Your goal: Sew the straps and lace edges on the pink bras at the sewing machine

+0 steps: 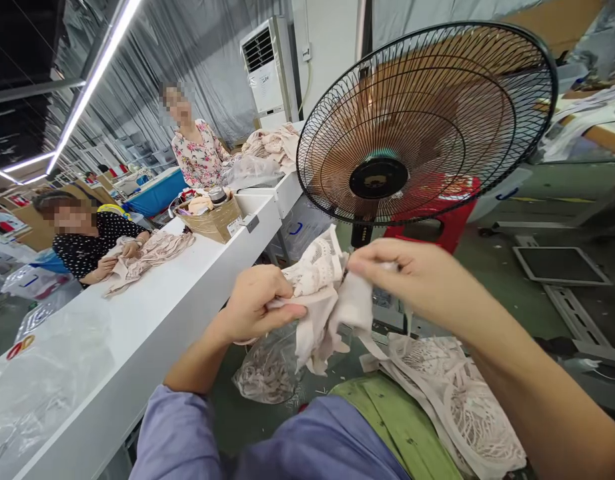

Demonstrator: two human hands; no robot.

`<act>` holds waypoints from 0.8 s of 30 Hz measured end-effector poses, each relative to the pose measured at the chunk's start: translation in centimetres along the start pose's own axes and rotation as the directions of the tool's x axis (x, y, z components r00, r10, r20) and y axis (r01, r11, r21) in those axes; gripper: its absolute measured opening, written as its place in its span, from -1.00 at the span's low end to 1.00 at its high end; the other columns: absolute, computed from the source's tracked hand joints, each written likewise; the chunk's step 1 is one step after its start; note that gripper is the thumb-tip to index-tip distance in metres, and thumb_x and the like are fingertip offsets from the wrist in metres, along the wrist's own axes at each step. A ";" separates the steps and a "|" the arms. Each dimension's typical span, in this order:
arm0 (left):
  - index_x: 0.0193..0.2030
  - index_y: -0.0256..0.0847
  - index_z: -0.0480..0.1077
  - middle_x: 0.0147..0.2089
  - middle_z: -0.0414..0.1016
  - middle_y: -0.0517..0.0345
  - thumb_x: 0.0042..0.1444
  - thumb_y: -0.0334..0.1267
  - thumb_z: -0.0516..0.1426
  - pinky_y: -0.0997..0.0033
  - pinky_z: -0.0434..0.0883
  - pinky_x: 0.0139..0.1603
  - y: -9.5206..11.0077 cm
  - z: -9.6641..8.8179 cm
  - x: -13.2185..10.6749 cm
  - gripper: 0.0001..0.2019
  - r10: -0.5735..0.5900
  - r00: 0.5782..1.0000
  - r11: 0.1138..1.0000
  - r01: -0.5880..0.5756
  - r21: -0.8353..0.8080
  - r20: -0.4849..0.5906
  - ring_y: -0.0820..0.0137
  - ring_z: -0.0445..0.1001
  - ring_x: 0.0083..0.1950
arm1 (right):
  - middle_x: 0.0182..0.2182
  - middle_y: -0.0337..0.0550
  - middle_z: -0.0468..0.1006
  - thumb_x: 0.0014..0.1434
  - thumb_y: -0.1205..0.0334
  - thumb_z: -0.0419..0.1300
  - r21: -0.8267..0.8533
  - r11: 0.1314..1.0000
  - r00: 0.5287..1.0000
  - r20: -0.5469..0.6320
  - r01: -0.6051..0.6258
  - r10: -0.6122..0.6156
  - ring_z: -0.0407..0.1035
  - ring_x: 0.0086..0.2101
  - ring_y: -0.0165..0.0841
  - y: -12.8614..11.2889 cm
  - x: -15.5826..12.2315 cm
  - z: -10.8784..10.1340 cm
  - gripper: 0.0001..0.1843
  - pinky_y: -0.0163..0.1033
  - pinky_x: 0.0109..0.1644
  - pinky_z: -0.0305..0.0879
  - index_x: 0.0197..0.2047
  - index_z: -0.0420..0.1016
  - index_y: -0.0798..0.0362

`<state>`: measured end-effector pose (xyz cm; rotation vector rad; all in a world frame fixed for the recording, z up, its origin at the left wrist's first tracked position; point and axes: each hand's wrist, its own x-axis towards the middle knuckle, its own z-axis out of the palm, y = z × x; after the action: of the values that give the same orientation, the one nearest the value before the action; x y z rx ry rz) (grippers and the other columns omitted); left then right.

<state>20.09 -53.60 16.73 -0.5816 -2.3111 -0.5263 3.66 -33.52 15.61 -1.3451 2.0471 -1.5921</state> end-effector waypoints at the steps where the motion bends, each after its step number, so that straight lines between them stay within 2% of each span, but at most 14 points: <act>1: -0.31 -0.14 0.24 -0.46 0.31 0.25 0.29 -0.12 0.18 0.42 0.18 -0.42 0.0 0.0 0.0 -0.76 -0.006 1.000 1.000 0.006 0.002 -0.003 0.45 0.23 -0.45 | -0.37 -0.11 0.60 0.17 -0.10 0.25 0.006 1.000 0.998 -0.056 -0.029 0.029 0.44 -0.35 -0.24 0.0 -0.1 -0.1 -0.65 -0.24 -0.30 0.29 -0.35 0.62 0.03; 3: -0.32 -0.14 0.24 -0.47 0.30 0.25 0.31 -0.09 0.16 0.43 0.17 -0.42 -0.1 0.1 0.0 -0.74 -0.014 1.000 1.000 0.014 0.008 0.008 0.45 0.23 -0.46 | -0.37 -0.11 0.60 0.15 -0.11 0.25 0.022 0.999 0.999 -0.018 -0.048 0.049 0.43 -0.35 -0.25 -0.4 -0.5 0.1 -0.63 -0.24 -0.32 0.28 -0.35 0.62 0.03; 6: -0.31 -0.15 0.25 -0.46 0.31 0.25 0.32 -0.07 0.14 0.43 0.17 -0.40 -0.4 0.4 0.1 -0.74 -0.011 0.999 0.999 0.009 0.039 0.049 0.45 0.25 -0.44 | -0.40 -0.14 0.57 0.16 -0.06 0.24 0.000 1.000 0.987 0.160 0.007 -0.007 0.41 -0.35 -0.27 -0.9 -0.8 0.7 -0.65 -0.25 -0.29 0.26 -0.43 0.59 0.04; 8: -0.30 -0.16 0.26 -0.45 0.31 0.24 0.32 -0.06 0.15 0.42 0.17 -0.39 -0.6 0.7 0.1 -0.74 -0.015 0.999 0.999 0.014 0.038 0.052 0.45 0.26 -0.43 | -0.39 -0.14 0.58 0.17 -0.07 0.23 -0.003 1.000 0.991 0.129 -0.029 0.029 0.41 -0.34 -0.26 -0.3 -0.8 0.5 -0.63 -0.24 -0.25 0.25 -0.43 0.59 0.05; 12: -0.31 -0.16 0.25 -0.45 0.30 0.25 0.31 -0.07 0.15 0.43 0.16 -0.39 -1.0 1.0 0.0 -0.73 -0.016 0.999 1.000 0.016 0.005 0.030 0.45 0.24 -0.43 | -0.34 -0.08 0.61 0.11 -0.24 0.25 0.105 0.976 0.978 -0.059 -0.193 0.200 0.43 -0.29 -0.19 2.2 -1.0 -0.7 -0.51 -0.20 -0.20 0.27 -0.37 0.60 0.08; 15: -0.33 -0.16 0.26 -0.45 0.29 0.26 0.31 -0.07 0.15 0.44 0.15 -0.40 -1.1 1.3 0.0 -0.73 -0.022 0.999 1.000 0.022 -0.020 0.026 0.46 0.23 -0.44 | -0.29 -0.07 0.62 0.10 -0.26 0.23 0.110 0.975 0.981 -0.016 -0.192 0.195 0.44 -0.25 -0.16 3.0 -1.3 -0.6 -0.49 -0.18 -0.14 0.27 -0.37 0.61 0.07; 19: -0.34 -0.17 0.26 -0.46 0.26 0.26 0.31 -0.07 0.16 0.44 0.13 -0.40 -1.0 1.4 -0.1 -0.72 -0.032 0.999 0.998 0.033 -0.046 0.020 0.46 0.20 -0.44 | -0.24 -0.08 0.62 0.10 -0.23 0.21 0.089 0.981 0.985 0.051 -0.171 0.167 0.44 -0.20 -0.14 2.4 -1.6 0.6 -0.52 -0.16 -0.07 0.26 -0.35 0.63 0.04; 24: -0.35 -0.17 0.26 -0.46 0.24 0.27 0.31 -0.07 0.16 0.44 0.13 -0.40 -1.0 1.1 -0.2 -0.72 -0.041 0.999 0.999 0.042 -0.031 0.010 0.47 0.19 -0.44 | -0.27 -0.10 0.59 0.12 -0.16 0.22 0.108 0.986 0.981 0.157 -0.128 0.110 0.41 -0.23 -0.19 2.2 -1.6 1.5 -0.58 -0.19 -0.12 0.24 -0.33 0.61 0.05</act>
<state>19.07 -53.86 15.63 -0.5528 -2.3320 -0.5809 4.35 -33.30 12.58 -1.2366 1.8774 -1.4872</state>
